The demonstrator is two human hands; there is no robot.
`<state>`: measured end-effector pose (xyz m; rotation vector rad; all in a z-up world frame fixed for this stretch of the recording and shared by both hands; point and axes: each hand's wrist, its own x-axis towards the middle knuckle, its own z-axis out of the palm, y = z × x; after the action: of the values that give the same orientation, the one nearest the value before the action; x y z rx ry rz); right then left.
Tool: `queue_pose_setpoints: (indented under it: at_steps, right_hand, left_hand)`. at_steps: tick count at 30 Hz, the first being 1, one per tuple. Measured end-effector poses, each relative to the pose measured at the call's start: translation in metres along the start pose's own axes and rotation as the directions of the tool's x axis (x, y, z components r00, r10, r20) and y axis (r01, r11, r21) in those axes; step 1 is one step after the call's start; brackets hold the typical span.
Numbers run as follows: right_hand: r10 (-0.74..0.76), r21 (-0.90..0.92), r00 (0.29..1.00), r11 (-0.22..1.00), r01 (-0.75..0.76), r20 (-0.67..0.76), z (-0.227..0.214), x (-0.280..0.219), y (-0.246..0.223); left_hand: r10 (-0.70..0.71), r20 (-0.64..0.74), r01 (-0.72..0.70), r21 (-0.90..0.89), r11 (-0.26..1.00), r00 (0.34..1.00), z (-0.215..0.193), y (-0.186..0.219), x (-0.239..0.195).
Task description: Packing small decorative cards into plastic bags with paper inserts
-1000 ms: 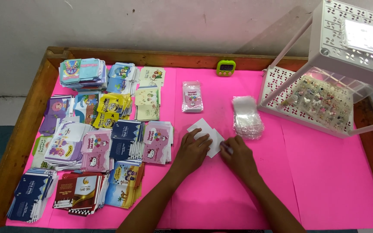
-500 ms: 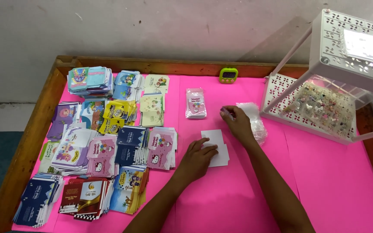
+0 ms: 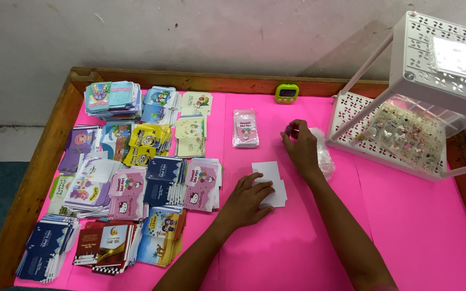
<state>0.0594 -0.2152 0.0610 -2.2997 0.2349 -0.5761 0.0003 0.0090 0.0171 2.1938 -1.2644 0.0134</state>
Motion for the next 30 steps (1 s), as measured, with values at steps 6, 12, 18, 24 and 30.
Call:
queue_pose_setpoints:
  at_steps: [6,12,18,24,30]
  right_hand:
    - [-0.055,-0.01,0.998,0.998,0.055,0.0,-0.014,-0.004,-0.02]
    - [-0.273,-0.136,0.933,0.96,0.247,-0.235,-0.026,-0.034,-0.004]
    - [0.016,-0.015,0.921,1.0,-0.011,0.389,-0.035,-0.116,0.02]
    - [0.042,0.022,0.901,0.998,-0.057,0.432,-0.037,-0.123,0.032]
    - [0.077,0.05,0.89,0.993,-0.111,0.45,-0.036,-0.124,0.042]
  left_hand:
    - [0.028,-0.047,-0.026,0.045,0.999,0.998,0.004,-0.001,0.001]
    - [0.033,-0.098,-0.026,0.068,0.997,0.995,0.009,-0.006,0.003]
    - [-0.014,-0.128,0.016,0.012,1.0,0.992,0.013,-0.01,0.006]
    - [-0.067,-0.105,0.062,-0.048,0.997,0.992,0.013,-0.014,0.007]
    - [-0.132,-0.078,0.106,-0.28,0.954,0.988,0.009,-0.022,0.007]
